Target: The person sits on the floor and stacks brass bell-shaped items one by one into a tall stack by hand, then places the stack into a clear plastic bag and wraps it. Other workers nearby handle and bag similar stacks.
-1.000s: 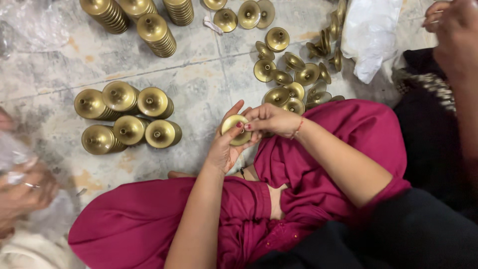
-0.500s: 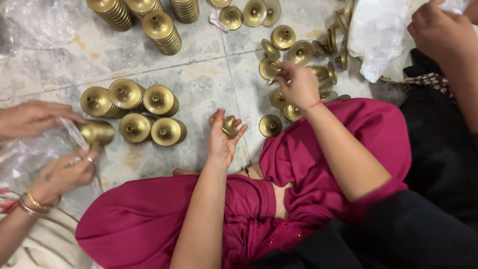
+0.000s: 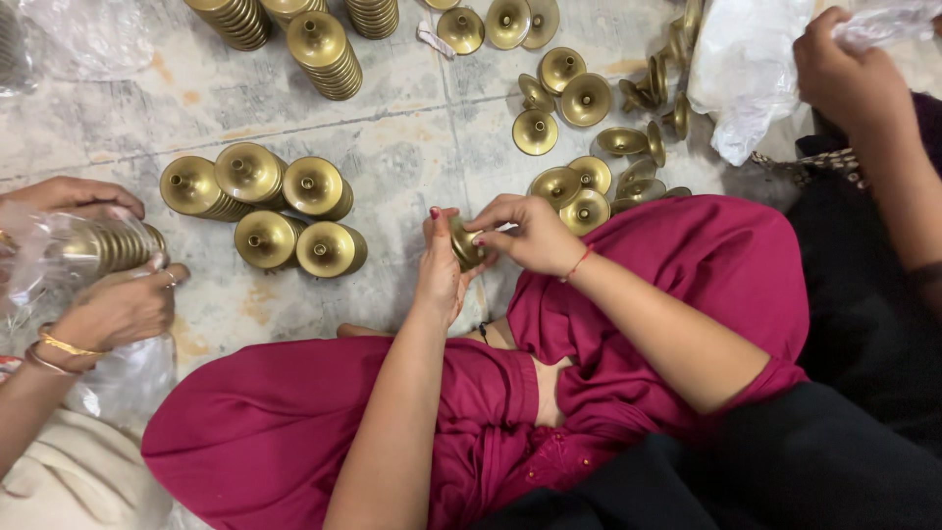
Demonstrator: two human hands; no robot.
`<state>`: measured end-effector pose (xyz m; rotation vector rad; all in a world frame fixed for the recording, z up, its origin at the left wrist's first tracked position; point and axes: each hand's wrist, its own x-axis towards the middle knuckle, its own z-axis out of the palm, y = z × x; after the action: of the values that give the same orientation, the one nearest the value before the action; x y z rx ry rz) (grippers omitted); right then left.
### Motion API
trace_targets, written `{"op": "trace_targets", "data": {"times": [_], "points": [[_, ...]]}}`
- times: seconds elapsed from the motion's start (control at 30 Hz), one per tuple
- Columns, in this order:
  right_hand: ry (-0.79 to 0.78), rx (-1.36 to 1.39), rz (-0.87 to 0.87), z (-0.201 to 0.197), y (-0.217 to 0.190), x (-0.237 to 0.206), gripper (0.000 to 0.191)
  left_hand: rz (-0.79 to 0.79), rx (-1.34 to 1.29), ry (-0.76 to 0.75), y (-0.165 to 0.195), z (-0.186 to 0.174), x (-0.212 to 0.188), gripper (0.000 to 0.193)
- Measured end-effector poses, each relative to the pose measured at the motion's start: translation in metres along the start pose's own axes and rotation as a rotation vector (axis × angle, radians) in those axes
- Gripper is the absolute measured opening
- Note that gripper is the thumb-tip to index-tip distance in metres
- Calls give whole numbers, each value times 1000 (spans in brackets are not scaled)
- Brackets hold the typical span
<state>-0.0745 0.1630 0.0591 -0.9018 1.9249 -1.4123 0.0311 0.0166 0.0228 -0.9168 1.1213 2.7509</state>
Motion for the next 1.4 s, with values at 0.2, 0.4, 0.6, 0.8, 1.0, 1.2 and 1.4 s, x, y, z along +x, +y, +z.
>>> {"op": "trace_targets", "data": {"times": [0.2, 0.4, 0.6, 0.8, 1.0, 1.2, 1.4], "points": [[-30, 341, 233, 2, 19, -3, 15, -57, 20, -141, -4, -3, 2, 51], [8, -759, 45, -2, 5, -19, 44, 20, -71, 153, -9, -8, 12, 46], [-131, -1119, 219, 3, 19, -26, 33, 40, -143, 67, -10, -12, 16, 55], [0, -1024, 262, -8, 34, -4, 21, -1, -25, 180, -10, -7, 13, 59], [50, 184, 346, -55, 16, -3, 19, 21, -25, 6, -4, 5, 5, 62], [-9, 401, 231, -53, 8, -8, 17, 112, 124, -145, 4, 16, -13, 74], [-49, 376, 214, -49, 12, -10, 17, 290, 229, -175, 4, 12, -21, 73]]}}
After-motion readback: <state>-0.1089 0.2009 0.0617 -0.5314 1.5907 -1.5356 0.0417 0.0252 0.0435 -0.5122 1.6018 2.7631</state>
